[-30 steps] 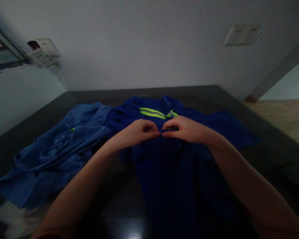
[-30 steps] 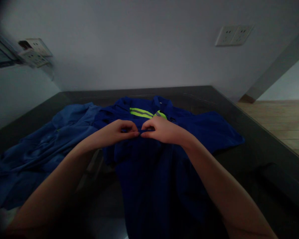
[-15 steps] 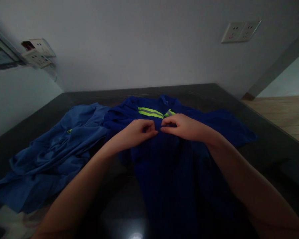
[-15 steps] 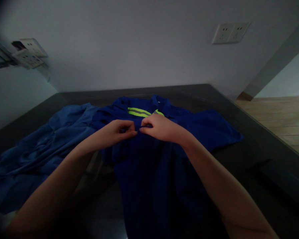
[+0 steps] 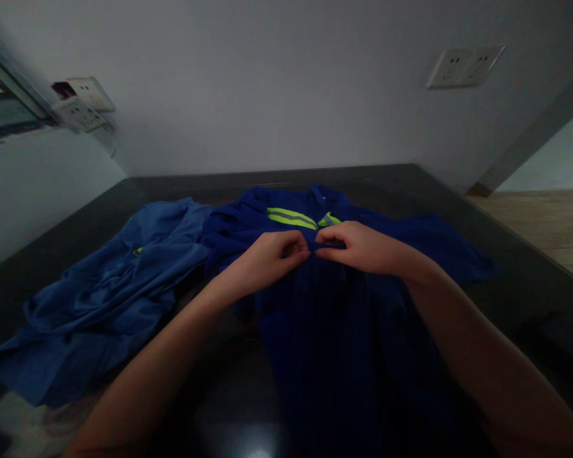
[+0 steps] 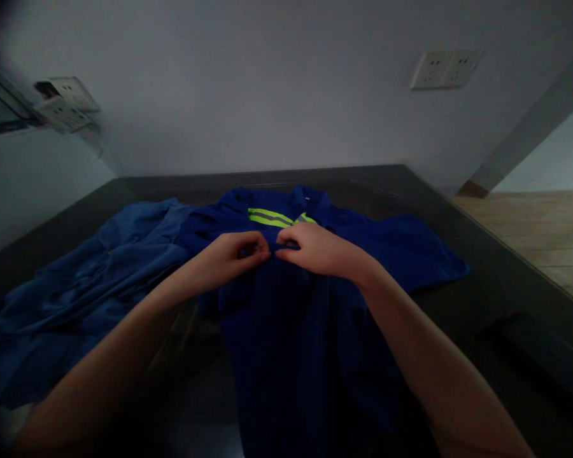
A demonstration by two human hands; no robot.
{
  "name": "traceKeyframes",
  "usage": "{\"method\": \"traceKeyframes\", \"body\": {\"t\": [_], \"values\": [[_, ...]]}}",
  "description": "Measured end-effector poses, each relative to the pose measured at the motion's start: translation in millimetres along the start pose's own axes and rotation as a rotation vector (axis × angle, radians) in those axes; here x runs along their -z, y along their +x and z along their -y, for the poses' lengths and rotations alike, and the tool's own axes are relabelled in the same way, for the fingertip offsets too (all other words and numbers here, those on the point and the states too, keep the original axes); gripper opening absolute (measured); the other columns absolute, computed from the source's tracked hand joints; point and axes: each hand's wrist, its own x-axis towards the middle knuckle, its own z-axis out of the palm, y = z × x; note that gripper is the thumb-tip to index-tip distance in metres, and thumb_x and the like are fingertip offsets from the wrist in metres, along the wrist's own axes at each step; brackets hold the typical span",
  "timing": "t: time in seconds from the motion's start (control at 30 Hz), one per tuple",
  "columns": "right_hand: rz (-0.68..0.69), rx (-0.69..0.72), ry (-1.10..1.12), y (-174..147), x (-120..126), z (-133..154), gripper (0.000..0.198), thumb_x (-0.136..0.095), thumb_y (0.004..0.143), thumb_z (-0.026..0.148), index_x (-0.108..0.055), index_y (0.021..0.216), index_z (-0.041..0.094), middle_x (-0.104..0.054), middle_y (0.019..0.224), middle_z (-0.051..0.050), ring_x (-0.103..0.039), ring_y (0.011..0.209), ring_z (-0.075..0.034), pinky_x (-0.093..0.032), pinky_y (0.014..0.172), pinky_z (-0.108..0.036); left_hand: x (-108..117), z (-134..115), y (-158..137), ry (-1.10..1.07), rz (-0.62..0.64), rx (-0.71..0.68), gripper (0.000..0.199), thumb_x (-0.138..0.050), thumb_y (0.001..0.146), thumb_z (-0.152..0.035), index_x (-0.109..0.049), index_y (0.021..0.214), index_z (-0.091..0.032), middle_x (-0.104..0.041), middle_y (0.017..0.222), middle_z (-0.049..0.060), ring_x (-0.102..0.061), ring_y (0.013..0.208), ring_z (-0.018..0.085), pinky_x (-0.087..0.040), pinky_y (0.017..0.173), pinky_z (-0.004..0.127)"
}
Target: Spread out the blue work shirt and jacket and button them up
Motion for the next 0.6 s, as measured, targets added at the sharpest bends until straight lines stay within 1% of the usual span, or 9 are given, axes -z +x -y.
{"method": "traceKeyframes", "body": {"t": [0.23,0.37,0.47,0.53,0.6], "values": [[0.044,0.083,0.023,-1.9,1.0,-1.5,0.016,-0.051,0.083,0.026,-0.060,0.076,0.015,-0.055,0.069,-0.001,-0.047,0.065,-0.013,-0.029,0.061,-0.025,-4.0,1.1,0.5,0.025,-0.014,-0.014,0.014,-0.051,0.084,-0.025,-0.060,0.080,-0.015,-0.055,0.066,-0.003,-0.049,0.061,0.010,-0.032,0.055,0.020],[0.033,0.057,0.004,-0.6,-1.5,-2.7,0.015,-0.052,0.082,0.024,-0.061,0.075,0.014,-0.057,0.070,-0.001,-0.049,0.067,-0.014,-0.030,0.062,-0.025,-7.2,-0.2,0.9,0.124,-0.028,0.002,0.012,-0.052,0.083,-0.022,-0.060,0.076,-0.016,-0.057,0.067,-0.003,-0.050,0.061,0.010,-0.033,0.056,0.021],[0.045,0.038,0.000,-0.1,-2.0,-3.0,0.015,-0.052,0.081,0.024,-0.062,0.076,0.014,-0.057,0.071,-0.002,-0.050,0.067,-0.014,-0.030,0.062,-0.025,-7.4,0.1,1.2,0.168,-0.023,-0.021,0.010,-0.052,0.083,-0.021,-0.059,0.077,-0.017,-0.057,0.069,-0.002,-0.050,0.062,0.011,-0.034,0.057,0.022],[0.049,0.047,0.001,-0.9,-0.2,-2.8,0.016,-0.052,0.082,0.026,-0.063,0.078,0.014,-0.057,0.071,-0.001,-0.049,0.067,-0.014,-0.029,0.062,-0.025,-4.9,0.7,1.4,0.138,-0.046,-0.043,0.006,-0.056,0.081,-0.022,-0.059,0.081,-0.017,-0.058,0.073,-0.002,-0.052,0.065,0.011,-0.037,0.059,0.022],[0.050,0.062,0.000,-2.4,2.9,-2.3,0.018,-0.052,0.083,0.028,-0.063,0.079,0.015,-0.056,0.071,-0.001,-0.049,0.067,-0.014,-0.029,0.062,-0.025,-0.7,1.3,1.6,0.058,-0.087,-0.053,0.010,-0.060,0.079,-0.023,-0.058,0.087,-0.017,-0.060,0.080,-0.001,-0.055,0.072,0.012,-0.041,0.063,0.022]]}}
